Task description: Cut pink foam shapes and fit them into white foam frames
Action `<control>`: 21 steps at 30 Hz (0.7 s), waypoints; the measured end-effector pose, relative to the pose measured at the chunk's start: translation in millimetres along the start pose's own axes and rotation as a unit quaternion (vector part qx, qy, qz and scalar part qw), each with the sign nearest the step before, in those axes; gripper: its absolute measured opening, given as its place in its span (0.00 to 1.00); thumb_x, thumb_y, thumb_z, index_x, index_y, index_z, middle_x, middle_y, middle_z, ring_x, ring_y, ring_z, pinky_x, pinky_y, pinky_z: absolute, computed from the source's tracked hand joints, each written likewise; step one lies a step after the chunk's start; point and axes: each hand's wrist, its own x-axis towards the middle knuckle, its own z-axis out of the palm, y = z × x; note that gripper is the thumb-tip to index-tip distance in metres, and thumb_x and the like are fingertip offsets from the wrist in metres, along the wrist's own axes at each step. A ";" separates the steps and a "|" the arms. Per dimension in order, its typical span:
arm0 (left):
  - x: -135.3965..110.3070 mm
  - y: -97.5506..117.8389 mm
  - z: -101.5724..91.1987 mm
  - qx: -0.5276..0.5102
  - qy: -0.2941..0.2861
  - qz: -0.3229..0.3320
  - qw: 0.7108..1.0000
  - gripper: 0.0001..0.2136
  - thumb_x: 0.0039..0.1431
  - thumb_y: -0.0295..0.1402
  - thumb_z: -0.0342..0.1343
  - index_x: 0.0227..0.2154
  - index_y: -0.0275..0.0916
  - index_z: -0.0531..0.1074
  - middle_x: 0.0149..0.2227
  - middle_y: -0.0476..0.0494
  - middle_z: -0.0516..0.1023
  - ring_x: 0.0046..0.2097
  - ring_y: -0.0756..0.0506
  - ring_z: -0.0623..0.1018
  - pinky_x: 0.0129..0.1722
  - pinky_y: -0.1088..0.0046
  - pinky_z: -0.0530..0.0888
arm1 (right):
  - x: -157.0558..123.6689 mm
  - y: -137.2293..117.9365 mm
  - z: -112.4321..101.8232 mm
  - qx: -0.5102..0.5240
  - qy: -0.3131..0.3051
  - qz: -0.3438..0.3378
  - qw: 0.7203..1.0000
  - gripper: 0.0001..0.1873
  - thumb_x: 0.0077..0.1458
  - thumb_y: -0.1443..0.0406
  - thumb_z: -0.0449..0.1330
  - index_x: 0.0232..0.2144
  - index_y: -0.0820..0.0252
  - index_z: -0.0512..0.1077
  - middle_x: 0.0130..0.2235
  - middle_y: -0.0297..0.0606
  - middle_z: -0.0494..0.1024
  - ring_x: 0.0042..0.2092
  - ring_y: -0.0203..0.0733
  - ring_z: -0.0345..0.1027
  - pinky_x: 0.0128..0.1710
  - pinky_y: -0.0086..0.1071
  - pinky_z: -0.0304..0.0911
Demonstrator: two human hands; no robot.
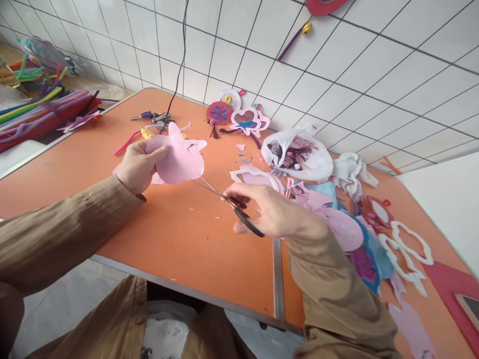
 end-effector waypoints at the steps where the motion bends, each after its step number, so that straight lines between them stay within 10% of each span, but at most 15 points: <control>1: -3.2 -0.4 2.0 0.004 -0.007 0.008 1.000 0.12 0.47 0.41 0.67 0.32 0.41 0.77 0.28 0.48 0.77 0.32 0.46 0.75 0.30 0.71 0.70 | 2.6 -3.2 3.9 -0.018 0.026 -0.008 0.999 0.22 0.46 0.53 0.72 0.41 0.53 0.75 0.34 0.36 0.76 0.35 0.44 0.69 0.39 0.39 0.67; 21: -18.8 2.8 12.8 -0.054 -0.096 -0.027 0.994 0.13 0.42 0.41 0.71 0.25 0.40 0.74 0.24 0.49 0.75 0.27 0.46 0.75 0.26 0.68 0.67 | 17.6 -8.7 29.3 -0.023 0.115 0.024 0.993 0.10 0.49 0.61 0.66 0.30 0.55 0.67 0.27 0.30 0.64 0.28 0.36 0.54 0.29 0.33 0.52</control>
